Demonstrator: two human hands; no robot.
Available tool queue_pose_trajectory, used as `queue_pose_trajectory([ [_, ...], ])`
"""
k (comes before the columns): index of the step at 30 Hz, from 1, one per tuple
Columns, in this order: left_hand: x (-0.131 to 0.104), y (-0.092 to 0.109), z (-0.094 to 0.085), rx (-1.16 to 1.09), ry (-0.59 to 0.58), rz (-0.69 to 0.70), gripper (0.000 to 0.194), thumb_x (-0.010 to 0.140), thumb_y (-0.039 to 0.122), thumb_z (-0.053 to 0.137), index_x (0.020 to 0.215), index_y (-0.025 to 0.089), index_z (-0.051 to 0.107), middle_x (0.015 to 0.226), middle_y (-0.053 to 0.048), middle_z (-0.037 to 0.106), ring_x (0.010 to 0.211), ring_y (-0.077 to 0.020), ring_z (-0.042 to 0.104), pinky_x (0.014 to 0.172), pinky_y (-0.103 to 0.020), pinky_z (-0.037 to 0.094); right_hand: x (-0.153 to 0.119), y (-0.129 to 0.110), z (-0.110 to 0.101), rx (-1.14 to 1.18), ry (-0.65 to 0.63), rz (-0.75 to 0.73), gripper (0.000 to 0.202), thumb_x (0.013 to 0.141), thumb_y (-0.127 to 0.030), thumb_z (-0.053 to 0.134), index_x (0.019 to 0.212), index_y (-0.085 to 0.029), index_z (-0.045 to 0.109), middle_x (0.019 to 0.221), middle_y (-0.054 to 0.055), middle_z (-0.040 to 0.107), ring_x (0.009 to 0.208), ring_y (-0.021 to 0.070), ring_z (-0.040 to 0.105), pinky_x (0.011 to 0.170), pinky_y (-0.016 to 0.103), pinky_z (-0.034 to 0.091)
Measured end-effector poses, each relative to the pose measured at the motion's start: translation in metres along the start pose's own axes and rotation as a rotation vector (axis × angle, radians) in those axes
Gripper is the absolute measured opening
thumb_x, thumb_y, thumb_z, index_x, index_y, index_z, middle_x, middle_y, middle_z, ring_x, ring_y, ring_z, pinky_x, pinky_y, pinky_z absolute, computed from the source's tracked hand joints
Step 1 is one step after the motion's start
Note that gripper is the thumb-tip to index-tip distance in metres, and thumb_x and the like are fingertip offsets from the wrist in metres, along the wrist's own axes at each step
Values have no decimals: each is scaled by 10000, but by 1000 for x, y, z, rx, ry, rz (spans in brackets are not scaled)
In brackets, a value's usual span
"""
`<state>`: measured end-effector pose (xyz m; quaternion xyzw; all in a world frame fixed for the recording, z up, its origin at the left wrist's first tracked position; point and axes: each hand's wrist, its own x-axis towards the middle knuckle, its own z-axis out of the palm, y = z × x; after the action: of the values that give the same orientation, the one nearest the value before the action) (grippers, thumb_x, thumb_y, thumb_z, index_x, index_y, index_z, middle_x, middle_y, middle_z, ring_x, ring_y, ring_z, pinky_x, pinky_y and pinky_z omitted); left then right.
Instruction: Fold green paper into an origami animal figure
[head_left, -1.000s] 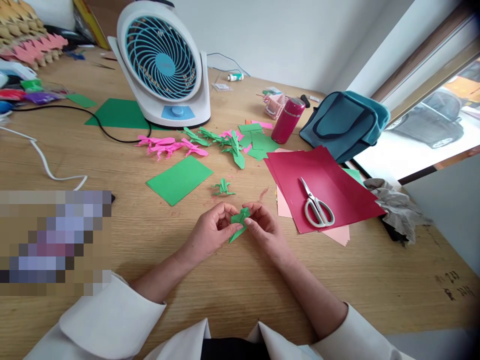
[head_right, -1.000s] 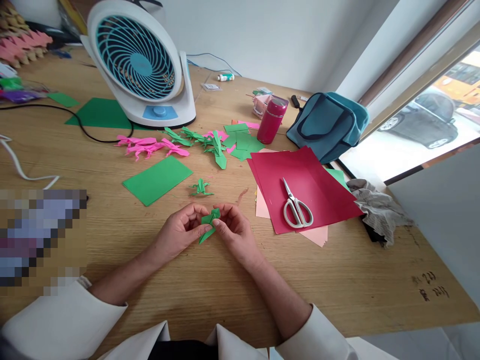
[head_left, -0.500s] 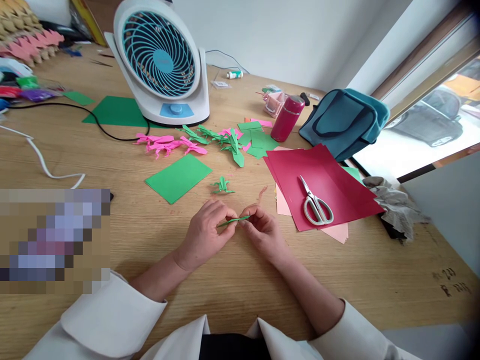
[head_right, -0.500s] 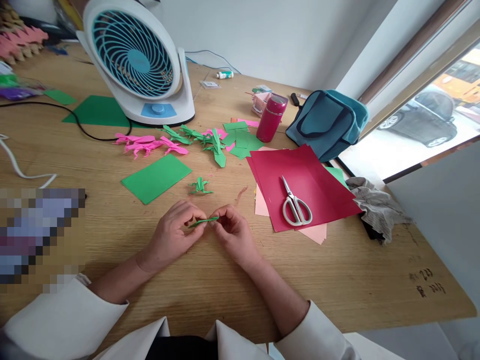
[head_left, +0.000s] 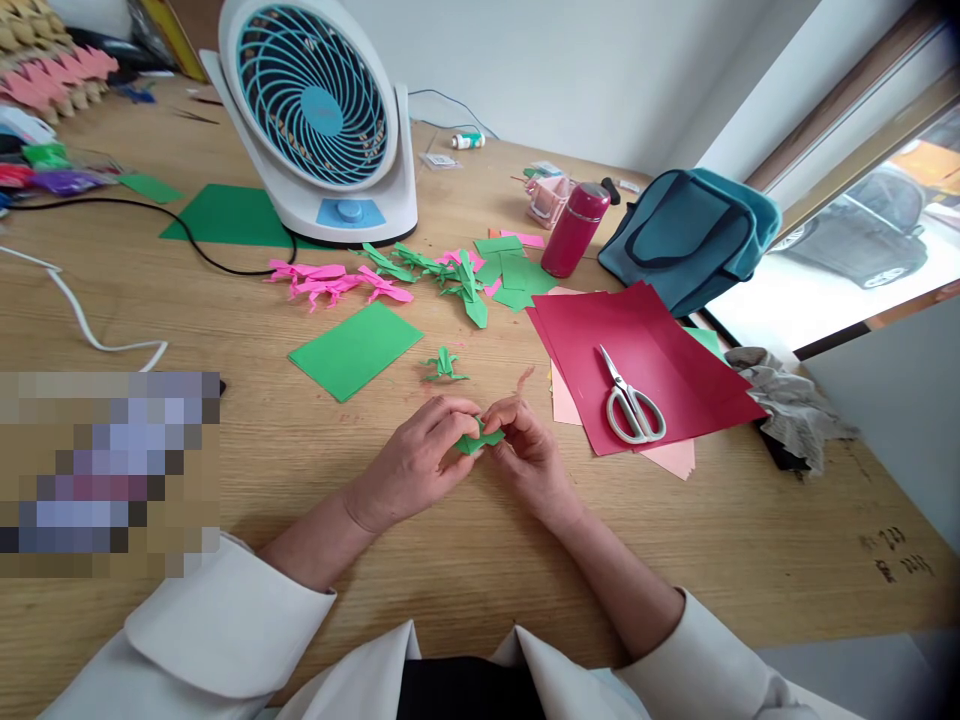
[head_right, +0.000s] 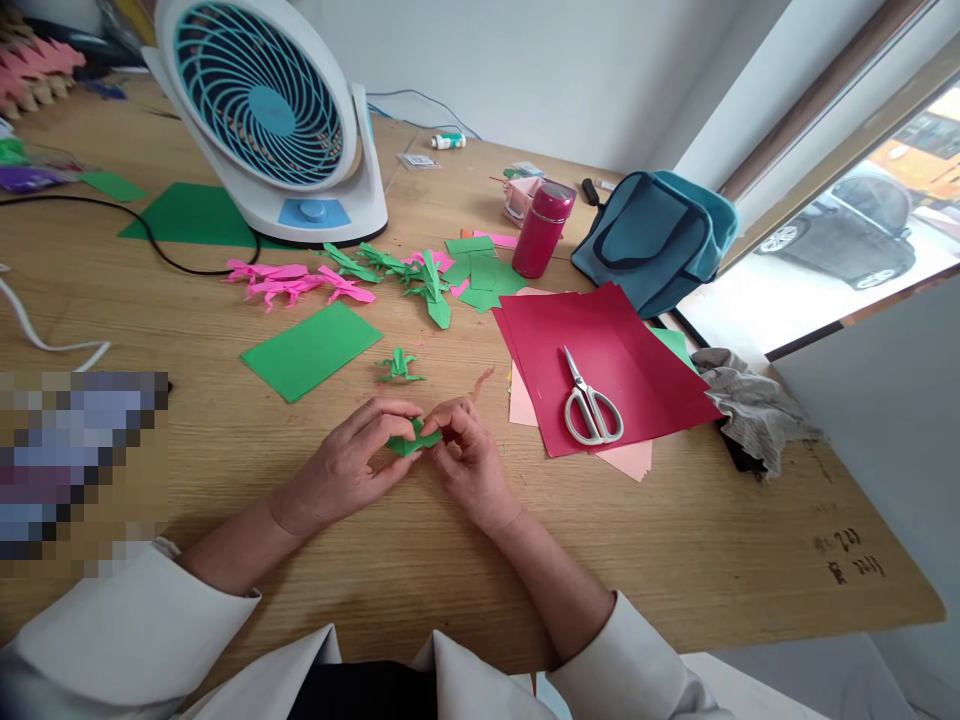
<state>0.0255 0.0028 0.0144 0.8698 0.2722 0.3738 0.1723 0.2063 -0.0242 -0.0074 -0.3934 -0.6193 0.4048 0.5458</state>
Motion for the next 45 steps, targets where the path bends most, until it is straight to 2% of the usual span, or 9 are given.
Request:
queue_pose_trajectory([
  [3,1,2,1,-119,-3,-51,113,892,149,614,980,196,560,1161,-92,586,1128,-201,581,983,-319,477,2,-1,0,75,29,34,12,916,-235,617,910,-235,628,899,23,548,850,158,531,766,301,447],
  [8,3,0,3,-160,71,-146,136,909,80,550,959,199,594,1044,-56,618,1038,-169,602,928,-296,482,4,-6,-1,190,66,219,150,933,-372,604,974,-238,658,856,4,598,731,130,559,712,284,480],
  [12,5,-2,3,-189,99,-238,134,877,83,582,941,197,609,993,-48,633,952,-170,604,810,-280,504,3,-9,-3,231,89,302,239,956,-429,561,1085,-249,652,871,0,610,750,128,597,758,292,503],
  [16,7,-1,2,-196,99,-273,160,862,76,589,957,197,633,992,-50,661,943,-172,622,816,-288,508,2,-8,-4,207,57,302,251,936,-423,602,1112,-245,631,909,8,617,777,132,597,770,292,501],
  [20,7,-2,2,-219,88,-258,204,872,50,549,991,195,630,1017,-55,678,993,-172,635,883,-303,503,4,-2,-2,194,31,284,232,883,-398,679,1036,-233,626,897,13,623,787,140,571,737,279,482],
  [24,5,-5,3,-225,86,-267,215,870,35,530,979,195,623,1017,-52,685,979,-167,641,871,-295,512,5,1,-1,171,24,271,206,878,-390,677,975,-217,621,881,14,625,798,141,570,742,277,466],
  [30,5,-6,2,-205,82,-249,198,879,58,521,936,197,650,1039,-69,694,1022,-188,653,909,-325,513,3,0,-2,113,-14,261,190,899,-391,644,956,-218,592,864,13,600,773,143,537,718,285,444],
  [35,5,-4,1,-194,77,-249,98,857,126,615,912,200,649,1043,-74,697,1015,-198,658,905,-336,519,3,2,-3,95,-40,268,223,899,-434,634,931,-220,581,817,5,569,726,143,515,684,285,433],
  [45,5,0,8,-302,160,-373,99,843,103,614,848,196,645,945,-45,696,927,-172,659,845,-302,522,6,0,3,308,-26,410,372,743,-461,802,878,-210,564,781,-13,599,682,122,564,657,265,466],
])
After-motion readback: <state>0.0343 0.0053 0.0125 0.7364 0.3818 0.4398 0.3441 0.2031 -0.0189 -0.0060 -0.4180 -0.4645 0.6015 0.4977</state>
